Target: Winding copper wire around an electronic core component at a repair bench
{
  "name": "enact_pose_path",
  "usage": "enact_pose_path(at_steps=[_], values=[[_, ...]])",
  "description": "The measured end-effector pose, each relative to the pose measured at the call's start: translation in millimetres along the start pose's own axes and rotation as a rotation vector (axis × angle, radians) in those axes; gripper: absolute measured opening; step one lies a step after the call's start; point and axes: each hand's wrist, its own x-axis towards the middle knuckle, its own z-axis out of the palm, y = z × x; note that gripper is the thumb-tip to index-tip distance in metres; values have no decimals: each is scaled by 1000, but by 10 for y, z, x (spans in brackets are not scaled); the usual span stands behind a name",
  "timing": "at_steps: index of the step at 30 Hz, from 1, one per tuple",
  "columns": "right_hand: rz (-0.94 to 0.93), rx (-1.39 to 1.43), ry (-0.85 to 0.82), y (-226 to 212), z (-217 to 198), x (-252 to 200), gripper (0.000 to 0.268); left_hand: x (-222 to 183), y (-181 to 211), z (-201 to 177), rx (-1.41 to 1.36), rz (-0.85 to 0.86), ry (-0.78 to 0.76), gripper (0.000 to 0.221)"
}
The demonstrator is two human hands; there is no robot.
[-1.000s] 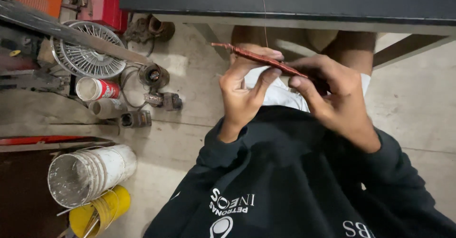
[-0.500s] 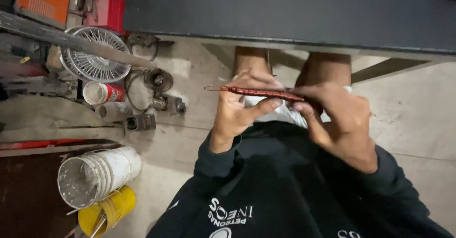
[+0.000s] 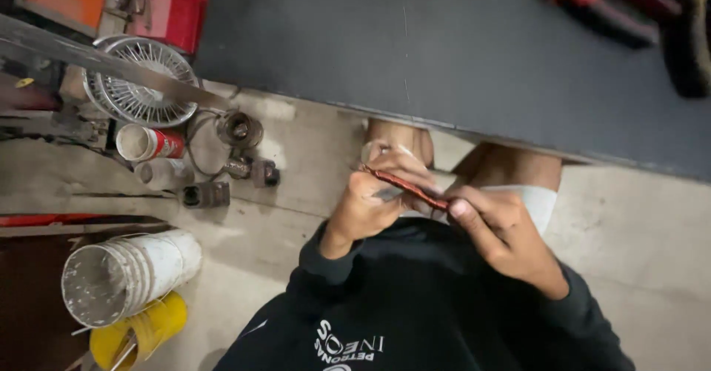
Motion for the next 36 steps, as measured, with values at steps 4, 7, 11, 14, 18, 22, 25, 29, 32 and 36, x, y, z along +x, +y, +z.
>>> enact_pose_path(at_steps=[4, 7, 11, 14, 18, 22, 25, 29, 32, 36], values=[[28, 73, 18, 10, 30, 94, 27, -2, -62, 18, 129, -8, 57, 21], [16, -19, 104, -23, 42, 164, 24, -4, -41, 47, 218, -10, 118, 19], [-80, -109, 273, 52, 141, 110, 20, -62, -90, 86, 246, -16, 226, 21], [-70, -85, 294, 44, 174, 90, 15, -50, -138, 107, 253, 20, 237, 20], [-49, -71, 270, 54, 164, 73, 15, -35, -216, 134, 202, 46, 224, 24], [20, -22, 230, 112, 109, 16, 16, 41, -117, 158, 164, 29, 198, 19], [65, 42, 195, 104, 114, -3, 21, 94, -23, 210, 18, -4, 194, 16], [114, 104, 190, 154, 144, 26, 21, 130, -78, 170, 113, 54, 154, 16], [118, 66, 217, 126, 162, -26, 21, 15, -112, 217, 135, 27, 191, 12], [63, -100, 230, 28, 111, 38, 28, 9, -31, 123, 273, -79, 89, 24]])
